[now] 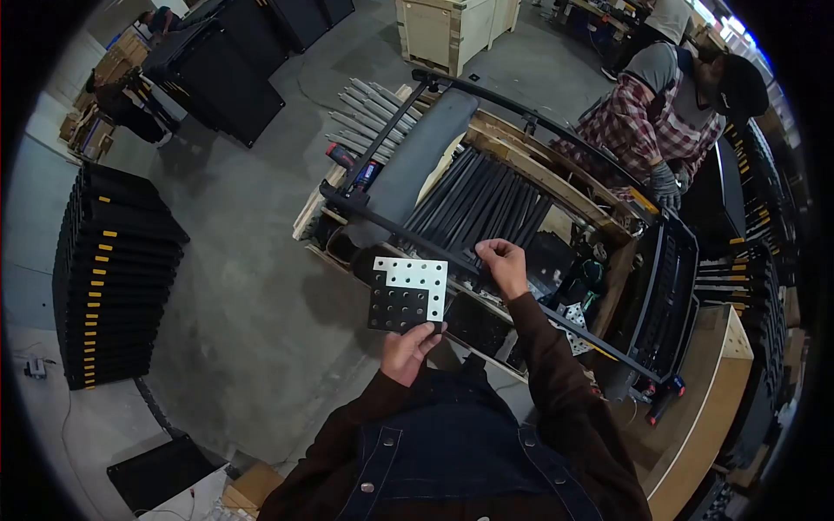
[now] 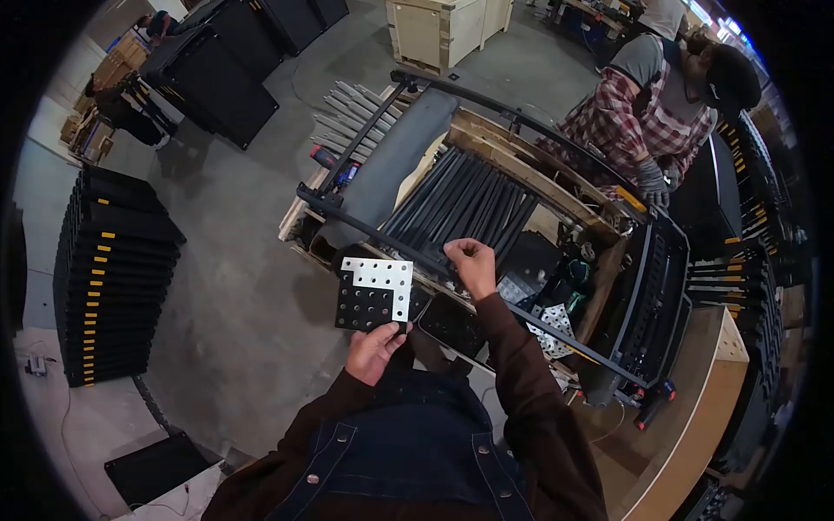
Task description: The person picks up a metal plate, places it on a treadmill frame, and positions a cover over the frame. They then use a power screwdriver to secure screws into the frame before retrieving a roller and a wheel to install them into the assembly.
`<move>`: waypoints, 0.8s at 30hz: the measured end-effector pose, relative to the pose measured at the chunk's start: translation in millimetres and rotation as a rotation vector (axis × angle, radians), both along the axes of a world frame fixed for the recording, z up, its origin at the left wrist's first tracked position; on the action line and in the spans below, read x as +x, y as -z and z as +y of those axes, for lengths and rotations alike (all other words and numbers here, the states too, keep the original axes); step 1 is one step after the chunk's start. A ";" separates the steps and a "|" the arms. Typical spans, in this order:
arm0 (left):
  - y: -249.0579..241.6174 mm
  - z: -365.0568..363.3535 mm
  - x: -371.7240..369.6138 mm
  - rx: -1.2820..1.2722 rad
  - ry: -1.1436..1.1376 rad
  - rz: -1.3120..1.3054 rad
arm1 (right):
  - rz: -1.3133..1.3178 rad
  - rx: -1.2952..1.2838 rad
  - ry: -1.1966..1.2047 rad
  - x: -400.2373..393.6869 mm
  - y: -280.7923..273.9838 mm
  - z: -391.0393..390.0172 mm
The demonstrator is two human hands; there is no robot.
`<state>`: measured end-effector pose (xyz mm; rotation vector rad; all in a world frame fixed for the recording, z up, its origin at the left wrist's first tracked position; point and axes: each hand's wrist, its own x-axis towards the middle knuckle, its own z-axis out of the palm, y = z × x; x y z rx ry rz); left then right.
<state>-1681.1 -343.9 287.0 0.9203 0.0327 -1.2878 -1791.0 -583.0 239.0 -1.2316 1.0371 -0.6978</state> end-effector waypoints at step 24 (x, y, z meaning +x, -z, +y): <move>-6.1 -25.4 56.8 0.177 -0.255 -0.171 | 0.160 -0.872 -0.364 53.6 -82.6 98.5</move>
